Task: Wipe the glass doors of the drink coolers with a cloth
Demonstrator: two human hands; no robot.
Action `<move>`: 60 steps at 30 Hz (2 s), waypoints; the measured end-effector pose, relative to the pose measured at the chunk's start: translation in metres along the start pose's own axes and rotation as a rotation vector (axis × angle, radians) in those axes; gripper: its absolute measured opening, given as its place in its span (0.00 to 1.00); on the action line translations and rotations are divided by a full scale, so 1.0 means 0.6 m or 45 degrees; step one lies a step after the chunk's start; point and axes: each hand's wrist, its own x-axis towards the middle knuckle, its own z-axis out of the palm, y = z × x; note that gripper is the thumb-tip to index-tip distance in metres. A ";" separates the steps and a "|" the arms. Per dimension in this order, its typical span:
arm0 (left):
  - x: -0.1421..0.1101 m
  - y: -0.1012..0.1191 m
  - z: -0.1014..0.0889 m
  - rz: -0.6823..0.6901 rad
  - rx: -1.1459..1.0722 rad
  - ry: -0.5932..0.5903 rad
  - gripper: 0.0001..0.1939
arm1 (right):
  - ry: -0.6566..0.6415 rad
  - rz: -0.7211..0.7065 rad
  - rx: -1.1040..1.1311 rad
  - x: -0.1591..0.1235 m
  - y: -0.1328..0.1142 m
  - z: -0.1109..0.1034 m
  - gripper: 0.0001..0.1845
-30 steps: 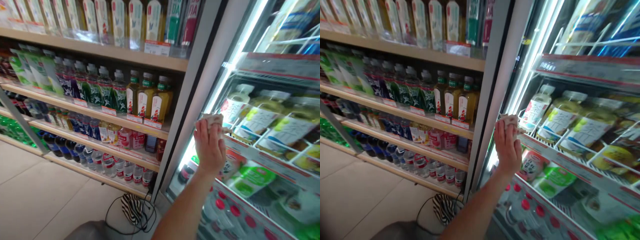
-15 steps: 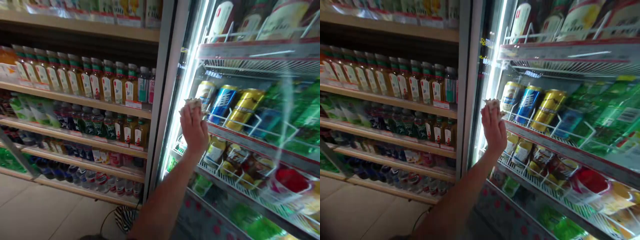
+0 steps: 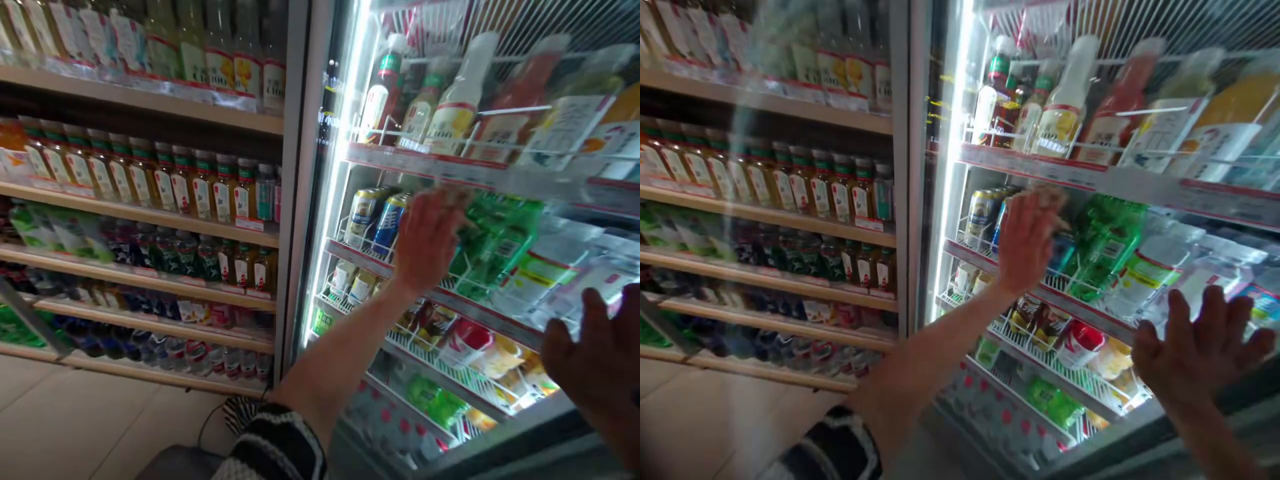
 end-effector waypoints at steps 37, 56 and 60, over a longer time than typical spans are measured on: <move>0.287 -0.060 -0.033 0.054 -0.139 0.442 0.28 | -0.027 -0.292 -0.180 0.009 -0.013 0.008 0.36; 0.263 0.016 -0.030 1.144 -0.062 0.147 0.27 | -0.030 -0.320 -0.275 0.012 -0.012 0.009 0.35; 0.345 -0.075 -0.060 0.479 -0.134 0.342 0.25 | -0.069 -0.307 -0.278 -0.001 -0.008 0.004 0.34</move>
